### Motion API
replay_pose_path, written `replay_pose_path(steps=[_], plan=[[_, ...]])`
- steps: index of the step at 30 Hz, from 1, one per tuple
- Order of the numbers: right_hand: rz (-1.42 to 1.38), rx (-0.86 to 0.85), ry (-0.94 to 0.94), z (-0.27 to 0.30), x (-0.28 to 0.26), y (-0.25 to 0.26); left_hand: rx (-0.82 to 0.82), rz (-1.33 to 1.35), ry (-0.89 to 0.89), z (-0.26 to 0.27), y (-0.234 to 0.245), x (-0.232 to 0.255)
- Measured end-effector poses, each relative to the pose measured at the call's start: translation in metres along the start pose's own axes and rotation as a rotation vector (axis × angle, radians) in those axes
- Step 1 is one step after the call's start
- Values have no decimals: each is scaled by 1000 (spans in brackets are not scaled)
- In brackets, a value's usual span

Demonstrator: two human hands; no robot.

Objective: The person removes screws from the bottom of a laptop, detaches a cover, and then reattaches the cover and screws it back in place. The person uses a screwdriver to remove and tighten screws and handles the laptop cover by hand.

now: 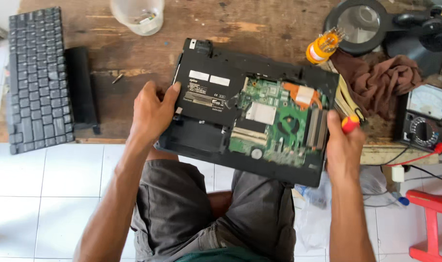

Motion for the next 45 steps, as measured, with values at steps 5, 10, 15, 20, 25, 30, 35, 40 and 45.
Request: replay_pose_path(steps=[5,10,15,20,25,30,35,40,45], plan=[[202,-120,149,-33,-29,-23,41,156,18,49,9,-2],[324,-276,158,-10,-96,-32,-17,248,178,86,18,17],[525,-218,422,-21,-67,-30,31,248,198,103,25,8],[373,-225,566,-12,-66,-37,56,165,81,106,26,11],[316,-228,395,-7,-57,-38,80,225,32,99,31,14],[211,-220,320,-8,-53,-40,71,405,88,89,27,5],[204,-215,323,-10,-50,-40,52,336,149,95,32,15],[232,-182,344,-19,-38,-38,7,202,28,90,33,-1],[107,-198,314,-31,-21,-40,65,239,63,89,24,-4]])
Point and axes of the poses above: each hand's wrist, its own z-axis away from the middle knuckle, its own y-axis out of the back of the hand, x = y × z, the point moved 2 cm from there along -z, towards the middle knuckle, and after that the axes turned 8 degrees about -y, right-handed, at the moved point
